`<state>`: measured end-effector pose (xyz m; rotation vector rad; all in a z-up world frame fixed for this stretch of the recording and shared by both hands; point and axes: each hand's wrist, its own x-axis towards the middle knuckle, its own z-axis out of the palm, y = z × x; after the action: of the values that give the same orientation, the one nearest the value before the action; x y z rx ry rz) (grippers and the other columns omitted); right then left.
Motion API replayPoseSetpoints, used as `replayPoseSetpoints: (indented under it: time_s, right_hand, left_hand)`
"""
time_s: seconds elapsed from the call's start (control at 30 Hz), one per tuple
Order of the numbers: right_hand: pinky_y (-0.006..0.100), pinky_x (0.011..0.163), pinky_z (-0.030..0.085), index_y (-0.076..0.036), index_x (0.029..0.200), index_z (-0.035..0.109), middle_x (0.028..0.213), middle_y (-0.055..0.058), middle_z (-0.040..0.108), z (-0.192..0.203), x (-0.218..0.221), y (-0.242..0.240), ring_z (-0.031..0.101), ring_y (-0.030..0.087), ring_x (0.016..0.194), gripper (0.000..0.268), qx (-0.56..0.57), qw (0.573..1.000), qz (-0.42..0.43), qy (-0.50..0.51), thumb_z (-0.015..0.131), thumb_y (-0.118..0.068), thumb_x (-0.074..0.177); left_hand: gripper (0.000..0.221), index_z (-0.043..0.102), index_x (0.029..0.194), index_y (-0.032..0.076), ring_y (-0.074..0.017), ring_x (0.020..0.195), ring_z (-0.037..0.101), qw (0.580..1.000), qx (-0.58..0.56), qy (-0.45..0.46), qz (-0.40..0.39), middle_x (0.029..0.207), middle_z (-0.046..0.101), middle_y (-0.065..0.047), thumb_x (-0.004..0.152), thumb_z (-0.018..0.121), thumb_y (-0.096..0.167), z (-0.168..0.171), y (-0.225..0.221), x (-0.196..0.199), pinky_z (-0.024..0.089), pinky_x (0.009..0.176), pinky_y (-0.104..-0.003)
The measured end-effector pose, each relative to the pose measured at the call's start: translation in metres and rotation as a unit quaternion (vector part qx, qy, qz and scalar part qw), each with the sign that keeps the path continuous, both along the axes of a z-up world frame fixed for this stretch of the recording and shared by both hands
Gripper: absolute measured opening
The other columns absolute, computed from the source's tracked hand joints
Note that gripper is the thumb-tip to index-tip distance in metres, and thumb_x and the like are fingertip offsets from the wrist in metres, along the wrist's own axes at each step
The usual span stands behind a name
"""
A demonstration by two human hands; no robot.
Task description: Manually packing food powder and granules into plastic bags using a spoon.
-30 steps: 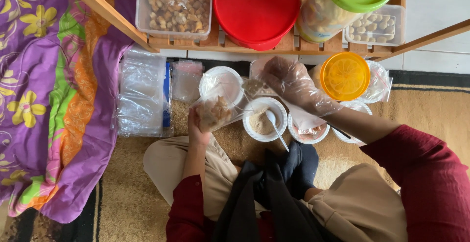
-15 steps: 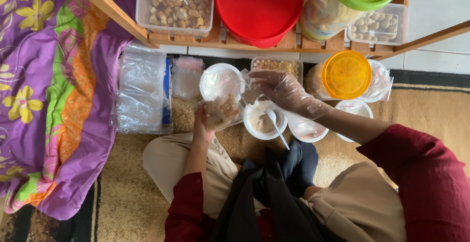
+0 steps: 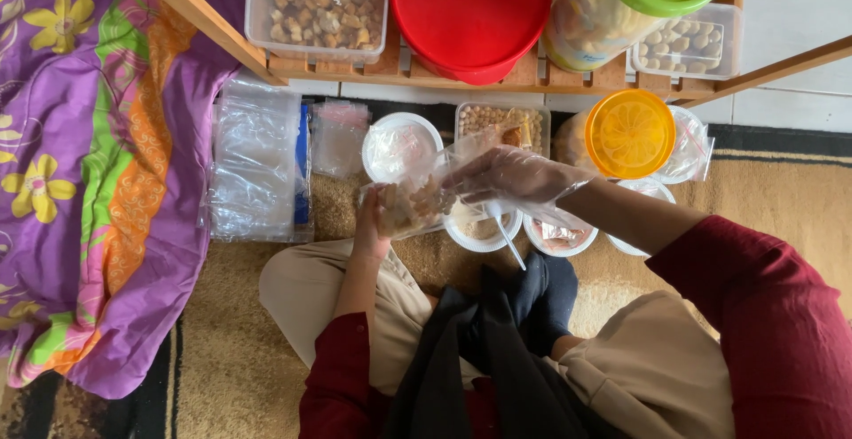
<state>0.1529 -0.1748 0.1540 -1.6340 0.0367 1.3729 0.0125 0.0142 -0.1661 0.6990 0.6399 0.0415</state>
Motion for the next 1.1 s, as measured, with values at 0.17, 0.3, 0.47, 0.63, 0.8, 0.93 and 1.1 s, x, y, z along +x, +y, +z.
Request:
replayPoseSetpoints:
  time_s: [0.17,0.3,0.47,0.63,0.8,0.93,1.1]
  right_hand:
    - [0.042,0.119,0.041,0.0,0.13,0.065,0.139,0.023,0.06,-0.003,0.005,-0.007,0.058,0.032,0.132,0.032,-0.009,0.989,0.145,-0.009,0.046,-0.004,0.105]
    - [0.051,0.12,0.038,-0.006,0.127,0.069,0.139,0.02,0.062,-0.033,0.015,-0.02,0.056,0.037,0.134,0.03,0.028,0.956,0.288,-0.042,0.05,-0.012,0.105]
    - [0.05,0.113,0.041,-0.011,0.119,0.074,0.136,0.018,0.065,-0.068,0.014,-0.03,0.058,0.035,0.126,0.026,0.083,0.949,0.299,-0.055,0.056,-0.011,0.101]
    - [0.046,0.104,0.047,-0.009,0.114,0.077,0.117,0.015,0.073,-0.098,0.012,-0.044,0.066,0.03,0.109,0.022,0.107,0.961,0.242,-0.08,0.063,-0.008,0.098]
    - [0.043,0.098,0.05,-0.007,0.098,0.074,0.1,0.011,0.071,-0.123,0.011,-0.053,0.068,0.026,0.1,0.01,0.1,0.972,0.19,-0.099,0.065,-0.005,0.095]
    - [0.041,0.104,0.049,-0.009,0.112,0.075,0.113,0.012,0.071,-0.129,0.004,-0.037,0.066,0.026,0.111,0.02,0.115,0.972,0.199,-0.04,0.067,-0.006,0.095]
    - [0.048,0.112,0.046,0.0,0.124,0.071,0.126,0.023,0.066,-0.147,0.01,-0.036,0.06,0.04,0.124,0.031,0.016,0.964,0.261,-0.04,0.064,-0.005,0.094]
  left_hand:
    - [0.027,0.072,0.11,0.018,-0.0067,0.091,0.07,0.999,0.028,0.013,0.025,0.1,0.073,0.005,0.105,0.057,0.039,0.018,-0.005,0.002,0.058,0.087,-0.024]
    - [0.025,0.071,0.112,0.013,-0.0071,0.089,0.068,0.999,0.04,0.004,0.036,0.096,0.07,0.005,0.105,0.057,0.033,-0.006,-0.001,0.002,0.057,0.087,-0.024]
    - [0.028,0.07,0.118,0.012,-0.0095,0.089,0.07,0.999,0.033,0.0,0.03,0.097,0.071,0.001,0.106,0.057,0.035,0.006,0.002,-0.003,0.058,0.085,-0.027]
    - [0.032,0.067,0.122,0.011,-0.0125,0.093,0.072,0.999,0.035,-0.005,0.02,0.101,0.072,-0.002,0.105,0.058,0.037,0.014,0.002,-0.002,0.06,0.086,-0.031]
    - [0.031,0.064,0.123,0.01,-0.0125,0.095,0.071,0.999,0.039,-0.004,0.012,0.103,0.071,-0.001,0.106,0.056,0.034,0.016,0.001,-0.002,0.059,0.088,-0.03]
    - [0.028,0.066,0.121,0.011,-0.0089,0.089,0.07,0.998,0.055,0.0,0.008,0.096,0.07,0.003,0.105,0.058,0.033,0.042,-0.003,0.001,0.06,0.083,-0.027]
    - [0.018,0.068,0.116,0.016,-0.0062,0.084,0.069,0.998,0.063,0.012,0.011,0.091,0.069,0.006,0.104,0.061,0.027,0.062,-0.009,0.004,0.06,0.081,-0.025]
